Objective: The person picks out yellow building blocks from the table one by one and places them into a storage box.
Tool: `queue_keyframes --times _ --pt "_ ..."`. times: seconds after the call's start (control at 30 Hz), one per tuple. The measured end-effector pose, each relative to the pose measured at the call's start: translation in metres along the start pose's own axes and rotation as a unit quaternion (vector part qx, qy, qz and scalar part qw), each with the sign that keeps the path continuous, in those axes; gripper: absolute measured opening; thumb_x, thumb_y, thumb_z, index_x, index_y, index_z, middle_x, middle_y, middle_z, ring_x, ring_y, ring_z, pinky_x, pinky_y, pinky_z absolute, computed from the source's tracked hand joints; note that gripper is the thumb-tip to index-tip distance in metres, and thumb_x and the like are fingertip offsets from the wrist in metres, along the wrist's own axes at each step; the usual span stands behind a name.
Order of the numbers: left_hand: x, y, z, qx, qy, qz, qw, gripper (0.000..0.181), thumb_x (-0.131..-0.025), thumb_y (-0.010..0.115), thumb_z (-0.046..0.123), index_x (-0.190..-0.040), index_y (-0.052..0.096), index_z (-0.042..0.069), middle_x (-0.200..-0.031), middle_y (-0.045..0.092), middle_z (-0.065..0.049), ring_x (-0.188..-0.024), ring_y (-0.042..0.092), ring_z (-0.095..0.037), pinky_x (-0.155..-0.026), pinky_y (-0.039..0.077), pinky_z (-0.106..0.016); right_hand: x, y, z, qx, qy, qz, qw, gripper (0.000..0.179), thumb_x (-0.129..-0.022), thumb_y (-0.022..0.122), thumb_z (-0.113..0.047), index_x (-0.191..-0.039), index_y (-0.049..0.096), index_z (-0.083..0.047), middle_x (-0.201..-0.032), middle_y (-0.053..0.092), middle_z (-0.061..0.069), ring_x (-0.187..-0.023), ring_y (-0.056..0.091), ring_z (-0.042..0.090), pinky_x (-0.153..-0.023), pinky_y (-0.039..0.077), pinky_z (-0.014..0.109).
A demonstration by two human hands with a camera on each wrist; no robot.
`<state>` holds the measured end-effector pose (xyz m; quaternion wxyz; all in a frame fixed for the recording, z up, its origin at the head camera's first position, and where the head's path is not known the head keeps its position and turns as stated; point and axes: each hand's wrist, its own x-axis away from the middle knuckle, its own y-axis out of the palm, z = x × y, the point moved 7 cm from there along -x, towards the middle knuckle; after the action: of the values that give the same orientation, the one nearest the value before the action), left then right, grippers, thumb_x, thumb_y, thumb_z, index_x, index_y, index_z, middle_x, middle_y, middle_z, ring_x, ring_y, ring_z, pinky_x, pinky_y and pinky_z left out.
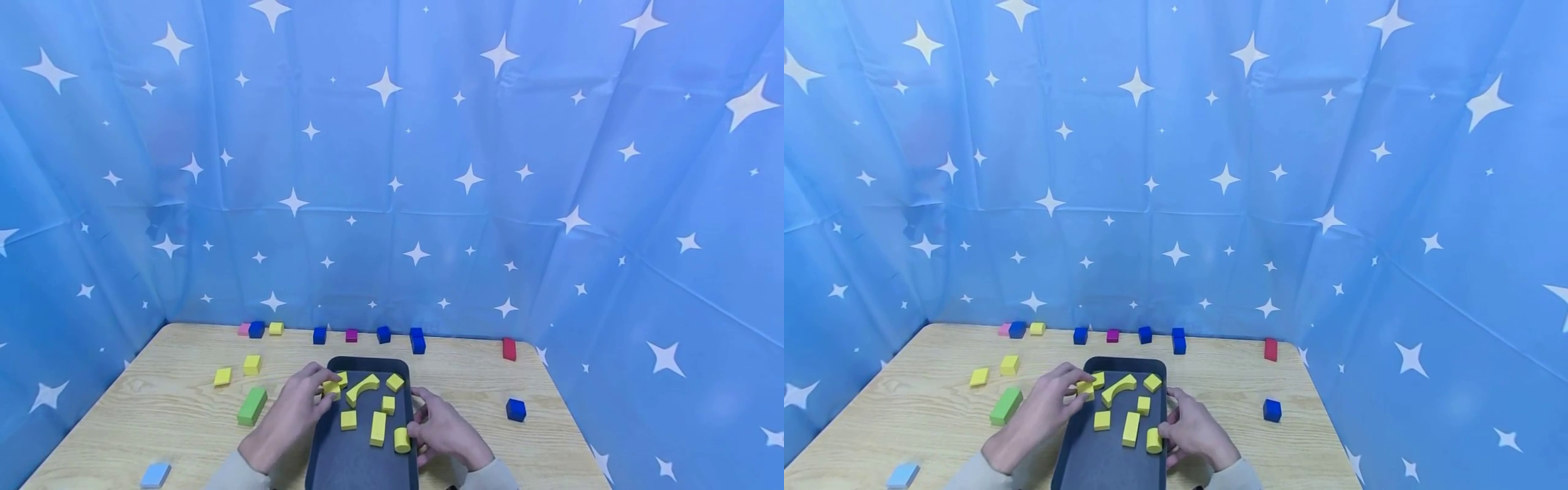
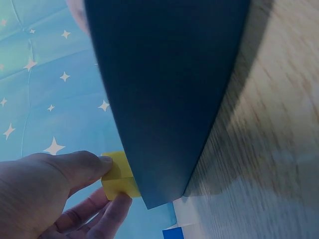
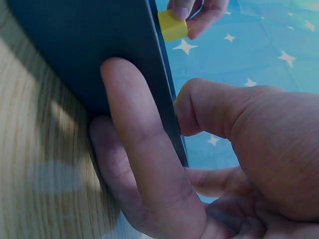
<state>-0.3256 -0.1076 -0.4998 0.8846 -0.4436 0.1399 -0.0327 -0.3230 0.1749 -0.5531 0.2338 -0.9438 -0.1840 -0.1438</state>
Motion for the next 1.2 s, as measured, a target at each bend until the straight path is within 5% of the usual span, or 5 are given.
queue_keyframes --times 0.3,0.63,0.9,1.2 --pt "0.000 0.007 0.003 -0.016 0.026 -0.022 0.9993 0.021 -0.100 0.090 0.008 -0.120 0.086 0.015 -0.111 0.075 0.001 -0.091 0.067 -0.012 -0.077 0.063 -0.025 0.001 0.001 0.002 -0.003 -0.001 -0.005 1.0000 0.089 -0.102 0.075 0.000 -0.181 0.033 -0.001 -0.119 0.067 0.017 -0.084 0.077 0.025 -0.063 0.072 0.039" --pt "-0.003 0.016 0.001 -0.035 0.019 -0.042 0.9983 0.022 -0.101 0.091 0.011 -0.123 0.087 0.013 -0.116 0.078 -0.004 -0.098 0.073 -0.013 -0.088 0.071 -0.039 0.000 0.000 0.002 -0.006 0.004 -0.010 0.9999 0.090 -0.102 0.076 -0.001 -0.181 0.034 -0.004 -0.119 0.068 0.017 -0.083 0.077 0.025 -0.062 0.071 0.039" --pt "-0.001 0.015 0.003 -0.030 0.031 -0.039 0.9983 0.022 -0.101 0.090 0.010 -0.124 0.087 0.009 -0.120 0.078 -0.009 -0.105 0.078 -0.024 -0.092 0.071 -0.047 0.000 -0.001 0.002 -0.007 -0.003 -0.012 0.9999 0.089 -0.102 0.076 -0.003 -0.181 0.035 -0.005 -0.118 0.068 0.016 -0.082 0.077 0.024 -0.062 0.072 0.040" --pt "-0.001 0.010 0.003 -0.053 0.034 -0.011 0.9980 0.021 -0.100 0.092 0.011 -0.120 0.087 0.014 -0.120 0.078 -0.004 -0.106 0.075 -0.018 -0.095 0.071 -0.044 -0.001 -0.001 -0.001 0.001 -0.008 -0.008 0.9999 0.087 -0.103 0.075 -0.003 -0.181 0.036 -0.006 -0.116 0.069 0.016 -0.083 0.076 0.025 -0.062 0.071 0.039"
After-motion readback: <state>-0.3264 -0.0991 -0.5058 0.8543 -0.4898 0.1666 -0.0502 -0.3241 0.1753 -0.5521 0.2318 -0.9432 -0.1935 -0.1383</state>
